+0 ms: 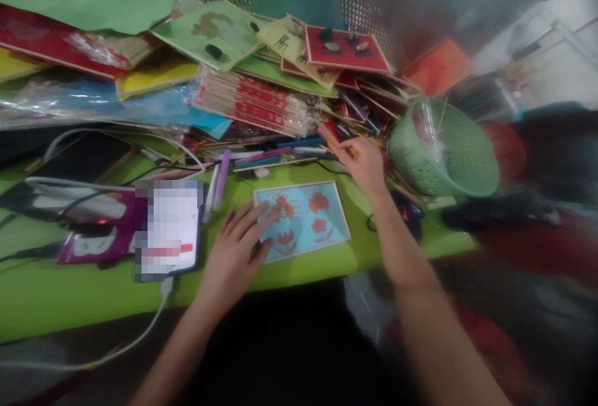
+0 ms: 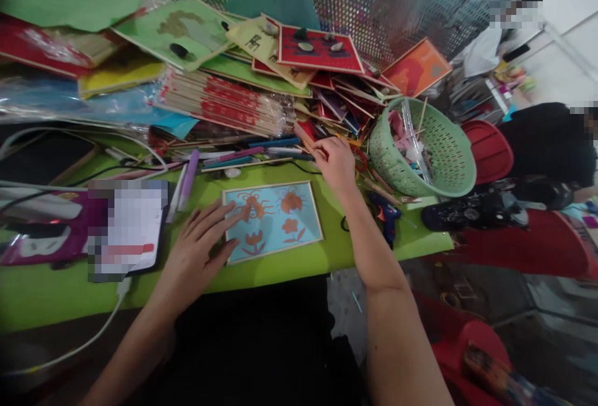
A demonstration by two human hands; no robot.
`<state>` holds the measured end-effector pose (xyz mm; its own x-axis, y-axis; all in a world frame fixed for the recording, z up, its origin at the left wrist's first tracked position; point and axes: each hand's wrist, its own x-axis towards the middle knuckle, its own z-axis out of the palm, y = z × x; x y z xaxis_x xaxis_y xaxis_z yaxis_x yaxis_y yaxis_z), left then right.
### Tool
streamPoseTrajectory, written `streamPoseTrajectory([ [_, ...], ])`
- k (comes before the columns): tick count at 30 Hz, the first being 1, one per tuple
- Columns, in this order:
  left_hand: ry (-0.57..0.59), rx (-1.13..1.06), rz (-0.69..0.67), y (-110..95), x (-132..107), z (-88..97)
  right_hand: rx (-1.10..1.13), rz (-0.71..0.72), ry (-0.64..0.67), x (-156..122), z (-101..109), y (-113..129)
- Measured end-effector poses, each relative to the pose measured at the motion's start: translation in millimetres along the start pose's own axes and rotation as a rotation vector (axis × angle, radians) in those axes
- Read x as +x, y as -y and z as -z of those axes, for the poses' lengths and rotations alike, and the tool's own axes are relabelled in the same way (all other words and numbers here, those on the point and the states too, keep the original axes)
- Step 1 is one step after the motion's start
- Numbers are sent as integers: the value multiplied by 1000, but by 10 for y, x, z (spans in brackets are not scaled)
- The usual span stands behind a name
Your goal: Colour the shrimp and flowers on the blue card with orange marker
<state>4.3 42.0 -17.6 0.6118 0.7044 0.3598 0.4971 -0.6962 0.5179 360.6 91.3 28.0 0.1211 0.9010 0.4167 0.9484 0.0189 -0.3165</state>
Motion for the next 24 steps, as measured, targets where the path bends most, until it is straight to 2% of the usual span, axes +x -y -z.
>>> streamPoseTrajectory([
  [4,-28,-9,-18,-20,32,12,7,-22,-62,-12,134,15],
  [9,-29,12,-70,-32,84,-50,36,-51,-200,-55,405,10],
  [14,-36,17,-81,44,70,-115,51,-71,-310,-172,651,-102],
  [19,-17,6,-107,157,8,-138,1,-143,-357,-317,966,-409],
  [21,-38,-1,-124,237,-23,-157,-18,-241,-346,-345,1191,-600],
  [24,19,19,-129,402,-65,-215,-103,-424,-300,-342,1576,-920],
])
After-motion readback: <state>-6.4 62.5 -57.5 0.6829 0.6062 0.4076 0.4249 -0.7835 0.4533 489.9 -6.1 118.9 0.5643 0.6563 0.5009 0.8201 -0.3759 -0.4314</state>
